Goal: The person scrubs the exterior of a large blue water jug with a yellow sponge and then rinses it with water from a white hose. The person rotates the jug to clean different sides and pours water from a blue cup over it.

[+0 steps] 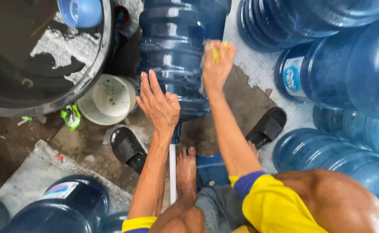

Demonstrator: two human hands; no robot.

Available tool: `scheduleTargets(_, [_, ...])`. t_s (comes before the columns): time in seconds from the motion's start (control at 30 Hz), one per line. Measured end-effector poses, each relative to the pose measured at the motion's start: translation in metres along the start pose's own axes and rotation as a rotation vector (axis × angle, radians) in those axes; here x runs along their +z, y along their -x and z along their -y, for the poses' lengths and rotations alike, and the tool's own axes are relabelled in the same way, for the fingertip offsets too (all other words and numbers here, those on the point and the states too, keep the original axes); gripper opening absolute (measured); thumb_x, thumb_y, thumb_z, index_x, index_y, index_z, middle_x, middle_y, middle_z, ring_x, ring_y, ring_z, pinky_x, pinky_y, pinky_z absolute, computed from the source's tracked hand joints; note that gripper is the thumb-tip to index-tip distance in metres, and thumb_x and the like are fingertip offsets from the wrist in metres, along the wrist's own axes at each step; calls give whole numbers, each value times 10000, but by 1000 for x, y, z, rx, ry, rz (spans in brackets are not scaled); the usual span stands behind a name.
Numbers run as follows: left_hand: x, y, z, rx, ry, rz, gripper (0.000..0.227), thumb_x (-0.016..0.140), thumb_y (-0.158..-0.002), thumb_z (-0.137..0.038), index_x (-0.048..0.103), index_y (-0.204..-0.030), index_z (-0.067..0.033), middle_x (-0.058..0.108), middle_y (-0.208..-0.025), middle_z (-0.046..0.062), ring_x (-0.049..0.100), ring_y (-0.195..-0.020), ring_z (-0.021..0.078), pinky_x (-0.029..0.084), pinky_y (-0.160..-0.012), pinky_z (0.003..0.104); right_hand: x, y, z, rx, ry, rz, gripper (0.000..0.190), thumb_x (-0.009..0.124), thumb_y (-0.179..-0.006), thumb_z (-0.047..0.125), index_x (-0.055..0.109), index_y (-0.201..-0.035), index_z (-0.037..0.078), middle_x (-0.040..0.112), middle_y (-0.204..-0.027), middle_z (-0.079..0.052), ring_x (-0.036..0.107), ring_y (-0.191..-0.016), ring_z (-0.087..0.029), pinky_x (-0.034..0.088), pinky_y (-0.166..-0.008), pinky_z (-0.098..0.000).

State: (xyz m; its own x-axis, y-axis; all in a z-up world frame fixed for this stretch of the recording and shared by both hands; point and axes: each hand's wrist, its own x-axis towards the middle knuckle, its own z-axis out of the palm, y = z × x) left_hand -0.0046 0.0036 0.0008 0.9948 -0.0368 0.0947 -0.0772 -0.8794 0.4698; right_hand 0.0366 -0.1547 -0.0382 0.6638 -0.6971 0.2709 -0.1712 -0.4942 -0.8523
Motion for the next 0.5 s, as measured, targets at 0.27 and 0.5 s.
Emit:
scheduleTargets(0.27, [12, -2, 8, 33, 36, -65, 760, 542, -730, -166, 335, -1459, -99, 369, -1427, 188, 467, -1221, 415, 356, -905, 709, 0, 2, -2, 22, -88, -17, 209, 650, -898, 224, 628, -920, 18, 443, -983, -118, 516, -847, -234, 415, -797, -354])
scheduleTargets(0.5, [15, 5, 9, 11, 37, -74, 758, 535, -740, -170, 325, -1467, -123, 365, -1440, 164, 457, -1243, 395, 344, -919, 708, -16, 26, 0, 168, -150, -9, 214, 651, -909, 273, 654, -934, 61, 453, -1026, -78, 465, -823, -156, 403, -766, -330])
